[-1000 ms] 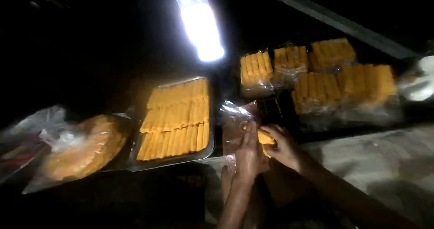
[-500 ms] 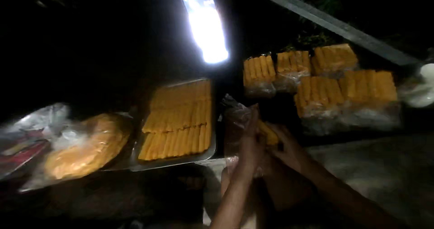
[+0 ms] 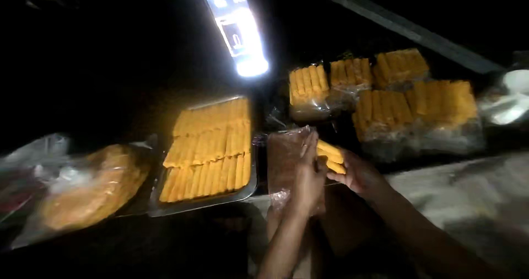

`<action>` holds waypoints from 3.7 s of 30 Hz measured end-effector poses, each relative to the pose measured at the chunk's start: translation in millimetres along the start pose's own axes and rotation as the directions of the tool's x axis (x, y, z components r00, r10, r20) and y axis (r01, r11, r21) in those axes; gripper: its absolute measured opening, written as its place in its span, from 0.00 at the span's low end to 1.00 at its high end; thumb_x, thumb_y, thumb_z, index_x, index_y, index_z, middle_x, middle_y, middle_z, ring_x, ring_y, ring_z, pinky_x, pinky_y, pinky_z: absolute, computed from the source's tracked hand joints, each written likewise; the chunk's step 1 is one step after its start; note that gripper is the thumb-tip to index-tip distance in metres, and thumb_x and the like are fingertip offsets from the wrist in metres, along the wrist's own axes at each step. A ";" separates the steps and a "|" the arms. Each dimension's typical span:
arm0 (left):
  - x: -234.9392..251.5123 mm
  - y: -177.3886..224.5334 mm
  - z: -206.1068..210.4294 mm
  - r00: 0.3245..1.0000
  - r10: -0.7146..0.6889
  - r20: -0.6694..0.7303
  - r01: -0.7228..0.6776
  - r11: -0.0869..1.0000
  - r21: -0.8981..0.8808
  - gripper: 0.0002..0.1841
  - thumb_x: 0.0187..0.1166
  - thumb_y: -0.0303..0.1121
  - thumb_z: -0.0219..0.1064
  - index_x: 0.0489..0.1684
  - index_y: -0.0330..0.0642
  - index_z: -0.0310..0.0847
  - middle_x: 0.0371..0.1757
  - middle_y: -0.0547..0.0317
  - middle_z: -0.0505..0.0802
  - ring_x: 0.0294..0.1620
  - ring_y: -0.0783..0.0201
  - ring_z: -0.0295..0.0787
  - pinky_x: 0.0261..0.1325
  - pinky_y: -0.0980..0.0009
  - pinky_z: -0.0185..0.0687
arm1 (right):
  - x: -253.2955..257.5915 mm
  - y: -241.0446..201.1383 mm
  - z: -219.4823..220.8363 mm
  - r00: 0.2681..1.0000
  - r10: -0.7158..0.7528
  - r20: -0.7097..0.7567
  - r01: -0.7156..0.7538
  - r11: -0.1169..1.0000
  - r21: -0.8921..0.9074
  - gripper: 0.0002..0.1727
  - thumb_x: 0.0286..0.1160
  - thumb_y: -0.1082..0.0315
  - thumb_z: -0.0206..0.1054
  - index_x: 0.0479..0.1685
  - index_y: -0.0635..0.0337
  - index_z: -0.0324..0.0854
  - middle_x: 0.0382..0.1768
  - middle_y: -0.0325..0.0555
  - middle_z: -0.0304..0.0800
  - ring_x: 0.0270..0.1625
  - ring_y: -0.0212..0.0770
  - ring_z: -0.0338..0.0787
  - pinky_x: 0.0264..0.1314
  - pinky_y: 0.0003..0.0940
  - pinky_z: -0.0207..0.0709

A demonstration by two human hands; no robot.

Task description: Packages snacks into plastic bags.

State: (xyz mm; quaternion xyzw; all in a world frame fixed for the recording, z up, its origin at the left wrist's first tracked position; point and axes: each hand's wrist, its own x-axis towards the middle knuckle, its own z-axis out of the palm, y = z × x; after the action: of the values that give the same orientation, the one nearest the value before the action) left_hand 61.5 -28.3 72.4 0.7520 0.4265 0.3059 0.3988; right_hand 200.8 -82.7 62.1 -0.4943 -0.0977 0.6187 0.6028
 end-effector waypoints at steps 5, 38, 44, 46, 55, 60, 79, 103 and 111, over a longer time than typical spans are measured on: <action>-5.1 3.0 -6.8 0.994 -0.007 0.112 -0.010 0.989 0.150 0.32 0.79 0.23 0.64 0.87 0.36 0.66 0.84 0.41 0.76 0.73 0.52 0.84 0.72 0.58 0.80 | 2.1 1.3 -2.7 0.998 -0.063 -0.008 0.062 0.995 -0.081 0.24 0.86 0.73 0.57 0.81 0.62 0.65 0.63 0.56 0.82 0.55 0.48 0.91 0.52 0.45 0.91; -36.0 -21.4 13.5 0.918 0.262 0.299 -0.326 0.926 0.191 0.34 0.76 0.20 0.63 0.88 0.37 0.65 0.88 0.48 0.72 0.75 0.52 0.84 0.71 0.55 0.83 | 60.9 39.4 -2.9 0.719 -0.416 0.557 0.694 0.402 -0.597 0.20 0.76 0.77 0.65 0.68 0.65 0.84 0.76 0.51 0.81 0.79 0.40 0.79 0.83 0.36 0.72; -36.6 -35.9 -19.5 0.980 0.192 -0.046 -0.182 0.968 0.175 0.22 0.84 0.28 0.61 0.76 0.30 0.77 0.75 0.38 0.84 0.73 0.53 0.85 0.75 0.59 0.80 | 31.0 26.5 -19.4 0.727 -0.293 0.621 0.686 0.303 -0.661 0.34 0.73 0.85 0.53 0.84 0.65 0.69 0.88 0.59 0.63 0.89 0.49 0.67 0.87 0.42 0.67; -24.9 -38.7 -36.7 0.987 0.065 -0.144 -0.030 0.973 0.227 0.21 0.86 0.28 0.58 0.75 0.31 0.77 0.70 0.37 0.87 0.68 0.51 0.87 0.72 0.56 0.80 | 18.3 30.0 -28.5 0.736 -0.370 0.566 0.664 0.234 -0.710 0.31 0.77 0.83 0.49 0.83 0.68 0.69 0.86 0.60 0.67 0.87 0.49 0.71 0.85 0.41 0.69; 42.7 -46.3 -48.7 0.959 -0.256 -0.123 0.282 0.910 0.304 0.26 0.92 0.37 0.53 0.85 0.34 0.65 0.82 0.34 0.75 0.81 0.39 0.73 0.82 0.42 0.67 | 14.7 29.2 -19.0 0.758 -0.485 0.436 0.536 0.081 -0.840 0.22 0.79 0.81 0.55 0.72 0.69 0.80 0.68 0.65 0.85 0.73 0.61 0.84 0.77 0.52 0.76; 56.9 -47.1 -43.6 0.932 -0.353 -0.081 0.361 0.883 0.300 0.28 0.91 0.48 0.55 0.79 0.34 0.72 0.75 0.33 0.81 0.75 0.38 0.79 0.77 0.39 0.72 | 19.1 36.2 -28.0 0.707 -0.552 0.442 0.548 0.032 -0.836 0.19 0.79 0.78 0.58 0.65 0.72 0.83 0.64 0.67 0.87 0.70 0.63 0.85 0.77 0.54 0.76; 68.1 -36.2 -51.2 0.866 -0.499 -0.001 0.469 0.813 0.344 0.33 0.84 0.58 0.60 0.75 0.41 0.78 0.74 0.40 0.84 0.75 0.43 0.81 0.74 0.40 0.75 | 39.6 42.5 -10.3 0.742 -0.496 0.451 0.569 0.110 -0.815 0.15 0.70 0.58 0.75 0.47 0.60 0.93 0.54 0.58 0.92 0.63 0.62 0.87 0.68 0.64 0.77; 64.7 -67.3 -50.9 0.970 -0.217 0.108 0.214 0.976 0.038 0.28 0.71 0.39 0.79 0.69 0.34 0.82 0.67 0.40 0.87 0.72 0.50 0.81 0.79 0.52 0.72 | 33.9 29.7 -12.5 0.814 -0.422 0.399 0.529 0.255 -0.809 0.27 0.75 0.70 0.70 0.73 0.71 0.74 0.54 0.59 0.92 0.51 0.48 0.94 0.57 0.46 0.88; 65.9 -58.9 -48.7 0.976 -0.215 0.017 0.197 0.921 0.336 0.21 0.78 0.38 0.74 0.64 0.34 0.84 0.66 0.38 0.87 0.69 0.44 0.84 0.75 0.47 0.77 | 35.5 23.1 -28.8 0.806 -0.304 0.508 0.579 0.225 -0.784 0.17 0.81 0.68 0.64 0.63 0.67 0.86 0.59 0.53 0.93 0.62 0.43 0.91 0.71 0.41 0.82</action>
State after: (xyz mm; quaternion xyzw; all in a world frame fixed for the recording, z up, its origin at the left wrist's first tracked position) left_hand 28.7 65.3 53.7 0.7672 0.5379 0.1657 0.3076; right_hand 214.5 -72.3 13.8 -0.6104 -0.6337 0.3133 0.3572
